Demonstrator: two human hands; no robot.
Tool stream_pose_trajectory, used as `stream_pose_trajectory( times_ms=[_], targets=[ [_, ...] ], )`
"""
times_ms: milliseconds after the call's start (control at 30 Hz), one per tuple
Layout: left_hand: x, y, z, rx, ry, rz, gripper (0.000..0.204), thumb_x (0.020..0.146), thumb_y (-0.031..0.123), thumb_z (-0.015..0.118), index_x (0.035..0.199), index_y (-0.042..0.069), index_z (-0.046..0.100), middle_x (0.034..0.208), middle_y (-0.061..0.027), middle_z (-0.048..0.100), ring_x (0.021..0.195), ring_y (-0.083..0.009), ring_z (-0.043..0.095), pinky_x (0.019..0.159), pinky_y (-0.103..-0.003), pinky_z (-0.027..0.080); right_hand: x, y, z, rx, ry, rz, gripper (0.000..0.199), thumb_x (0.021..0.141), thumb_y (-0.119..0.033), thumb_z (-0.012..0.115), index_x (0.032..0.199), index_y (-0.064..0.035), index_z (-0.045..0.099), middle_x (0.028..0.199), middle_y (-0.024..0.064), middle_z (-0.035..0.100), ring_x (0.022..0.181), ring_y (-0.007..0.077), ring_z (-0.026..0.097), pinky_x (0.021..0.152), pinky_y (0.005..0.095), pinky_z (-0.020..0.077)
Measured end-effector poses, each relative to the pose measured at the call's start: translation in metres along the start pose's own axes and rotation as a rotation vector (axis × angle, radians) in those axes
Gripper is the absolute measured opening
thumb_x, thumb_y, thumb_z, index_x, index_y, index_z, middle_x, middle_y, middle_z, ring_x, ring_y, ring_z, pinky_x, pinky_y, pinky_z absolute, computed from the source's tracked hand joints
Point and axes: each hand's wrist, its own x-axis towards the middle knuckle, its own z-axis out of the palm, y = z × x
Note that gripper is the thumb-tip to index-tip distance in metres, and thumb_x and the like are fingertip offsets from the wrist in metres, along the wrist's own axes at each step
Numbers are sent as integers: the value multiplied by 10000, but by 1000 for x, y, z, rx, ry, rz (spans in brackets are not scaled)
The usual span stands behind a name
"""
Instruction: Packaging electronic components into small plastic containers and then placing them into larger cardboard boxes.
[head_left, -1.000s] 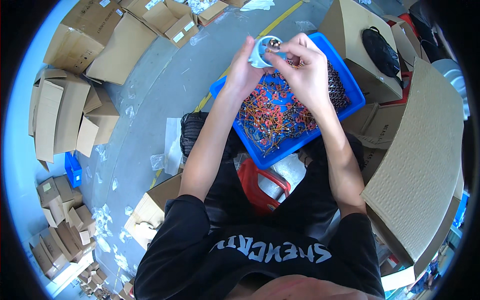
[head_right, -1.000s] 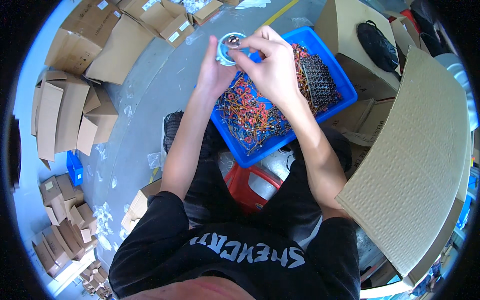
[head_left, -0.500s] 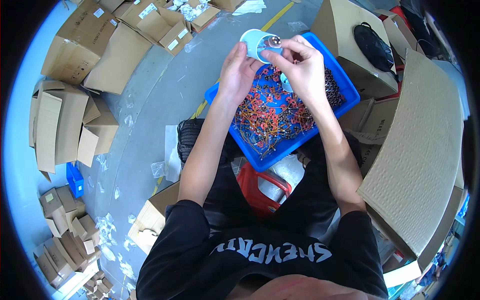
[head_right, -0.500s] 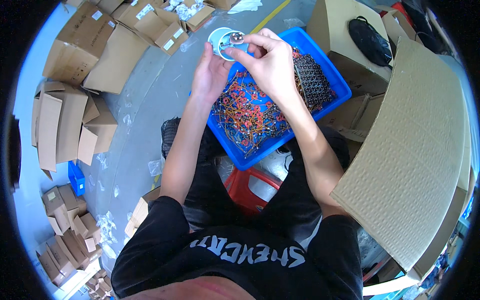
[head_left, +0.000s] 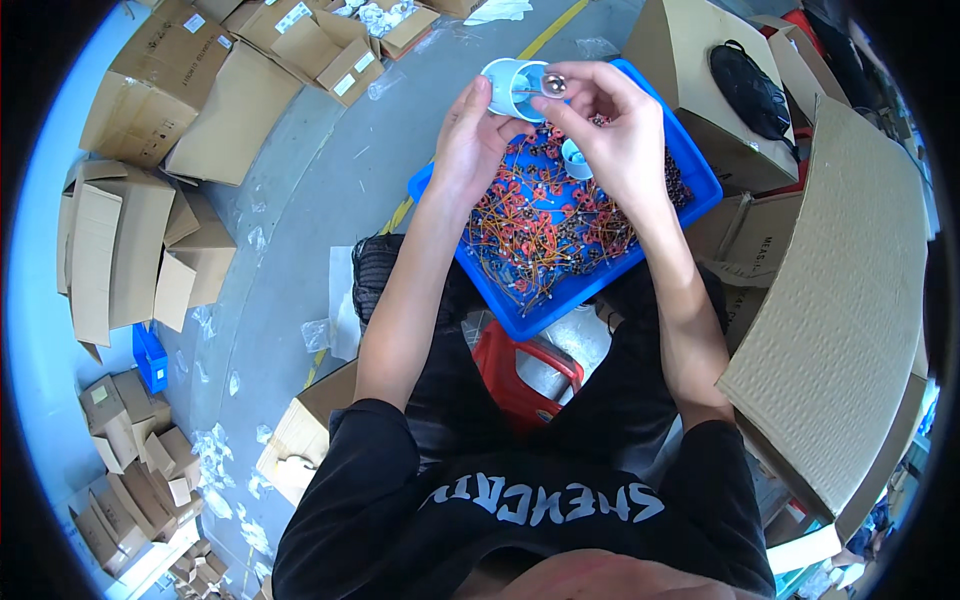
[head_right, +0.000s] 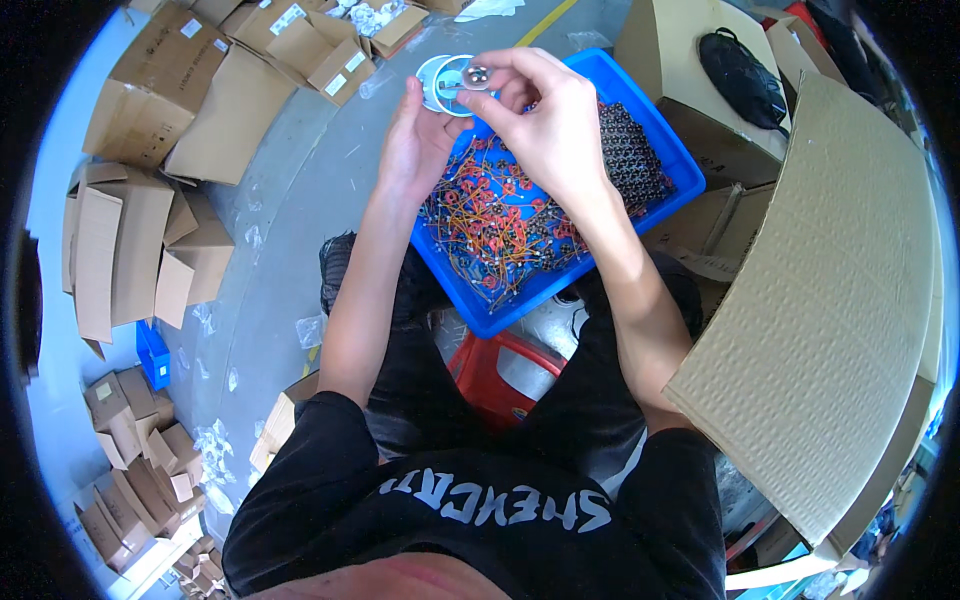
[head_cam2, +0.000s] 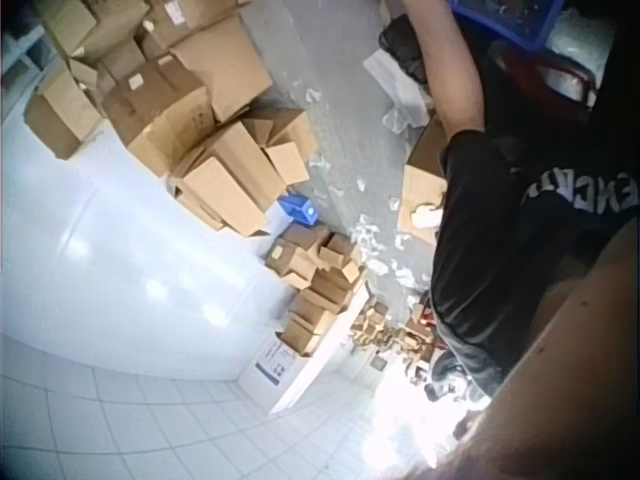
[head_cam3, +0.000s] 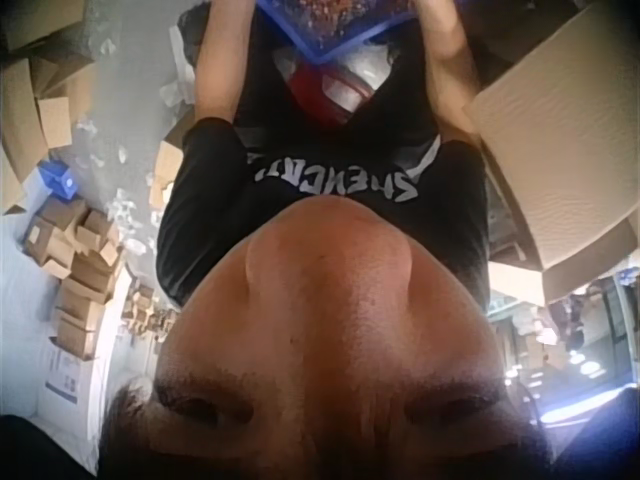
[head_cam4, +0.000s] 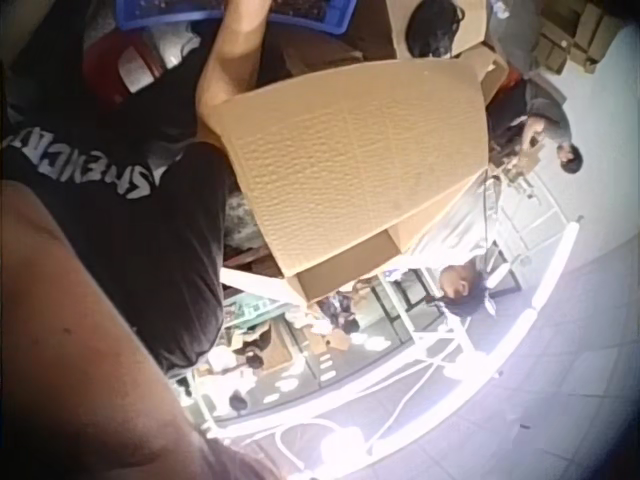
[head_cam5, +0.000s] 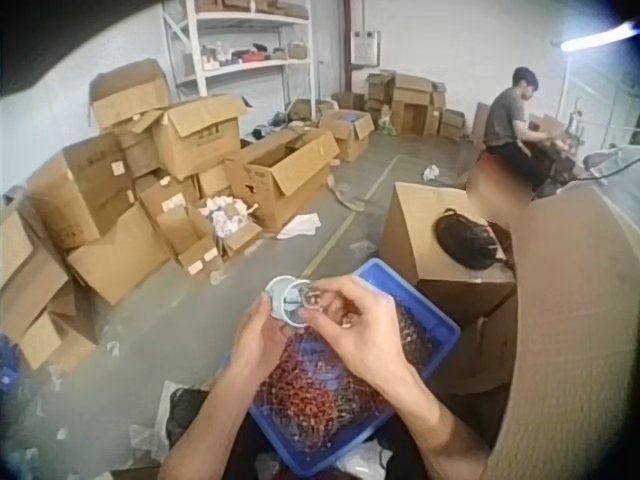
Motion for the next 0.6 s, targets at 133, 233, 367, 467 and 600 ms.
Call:
stream_pose_trajectory(
  times_ms=[133,233,367,467,600],
  targets=[
    [0,-1,0,24,-29,-27,446,957,432,457,1176,48,515,1045,-87,628,927,-166,615,749,-315,519,2,-10,-5,-23,-23,-39,234,713,-101,769,903,-1,676,704,45,588,549,80,521,521,220,449],
    [0,-3,-4,27,-30,-31,469,950,442,468,1202,47,493,1085,-87,610,971,-170,595,792,-326,500,0,-8,-9,-128,-43,-60,227,708,-114,768,890,-16,674,678,56,581,537,109,534,513,237,453],
    [-1,-7,2,-20,-43,-3,551,938,484,463,1267,44,442,1156,-91,573,1063,-184,547,901,-362,439,-4,-4,-7,-335,-37,-58,237,685,-165,774,851,-37,665,643,69,576,521,168,560,497,275,457],
    [-6,-9,12,-109,-105,17,599,941,509,425,1315,41,403,1220,-98,538,1131,-206,505,983,-393,378,-6,-5,4,-388,2,-26,246,669,-209,774,806,-47,651,628,75,580,518,207,578,487,304,457],
    [-10,-3,25,-344,-208,-21,618,963,505,350,1367,38,352,1296,-113,494,1196,-234,460,1061,-420,307,-6,-6,9,-427,58,-50,191,667,-140,767,764,-33,643,589,68,578,507,152,577,475,260,448]
  ],
)
